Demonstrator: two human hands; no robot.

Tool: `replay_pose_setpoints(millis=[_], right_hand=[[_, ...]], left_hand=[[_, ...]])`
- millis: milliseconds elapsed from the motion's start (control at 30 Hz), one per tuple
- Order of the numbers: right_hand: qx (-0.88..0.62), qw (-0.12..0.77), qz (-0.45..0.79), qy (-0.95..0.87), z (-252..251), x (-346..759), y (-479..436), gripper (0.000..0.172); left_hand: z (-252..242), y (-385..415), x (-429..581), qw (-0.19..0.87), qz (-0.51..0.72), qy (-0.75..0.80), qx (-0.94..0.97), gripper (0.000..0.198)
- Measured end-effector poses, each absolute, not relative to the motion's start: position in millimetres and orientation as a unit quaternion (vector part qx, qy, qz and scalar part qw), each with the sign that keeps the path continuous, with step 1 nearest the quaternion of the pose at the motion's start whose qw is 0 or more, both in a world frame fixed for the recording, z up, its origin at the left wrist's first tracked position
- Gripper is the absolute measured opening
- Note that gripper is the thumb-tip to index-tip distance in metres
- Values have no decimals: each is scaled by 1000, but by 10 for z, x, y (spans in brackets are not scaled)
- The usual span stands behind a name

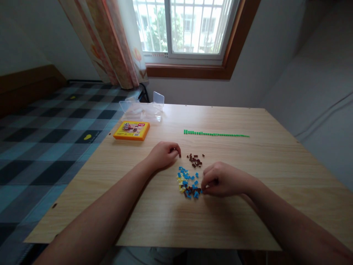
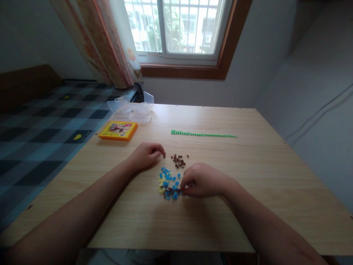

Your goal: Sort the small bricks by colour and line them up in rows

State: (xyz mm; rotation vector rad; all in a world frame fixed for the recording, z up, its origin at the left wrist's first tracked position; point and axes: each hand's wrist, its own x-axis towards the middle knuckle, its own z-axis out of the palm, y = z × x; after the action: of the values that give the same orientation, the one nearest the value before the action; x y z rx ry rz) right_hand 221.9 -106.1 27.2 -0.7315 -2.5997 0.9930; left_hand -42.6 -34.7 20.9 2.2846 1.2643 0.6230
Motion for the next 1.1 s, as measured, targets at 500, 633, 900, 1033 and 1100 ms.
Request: replay_pose_setpoints(millis=[500, 633, 900, 1033, 1100], right_hand=[[-228, 141, 358, -894, 325, 2214, -1068, 17], [-231, 128, 337, -904, 306, 2215, -1074, 17], [-233, 135, 320, -908, 273, 2214, -1077, 15], [-241, 137, 324, -905, 285, 2244, -1042, 16], [-250, 141, 324, -902, 292, 2269, -1015, 18]], left_hand=[[225, -360, -420, 228, 225, 460, 828, 26], [214, -351, -423, 224, 225, 461, 829, 26], [224, -359, -419, 224, 227, 462, 828, 26], [225, -356, -421, 225, 224, 464, 827, 25], [222, -352, -424, 226, 222, 463, 828, 25]])
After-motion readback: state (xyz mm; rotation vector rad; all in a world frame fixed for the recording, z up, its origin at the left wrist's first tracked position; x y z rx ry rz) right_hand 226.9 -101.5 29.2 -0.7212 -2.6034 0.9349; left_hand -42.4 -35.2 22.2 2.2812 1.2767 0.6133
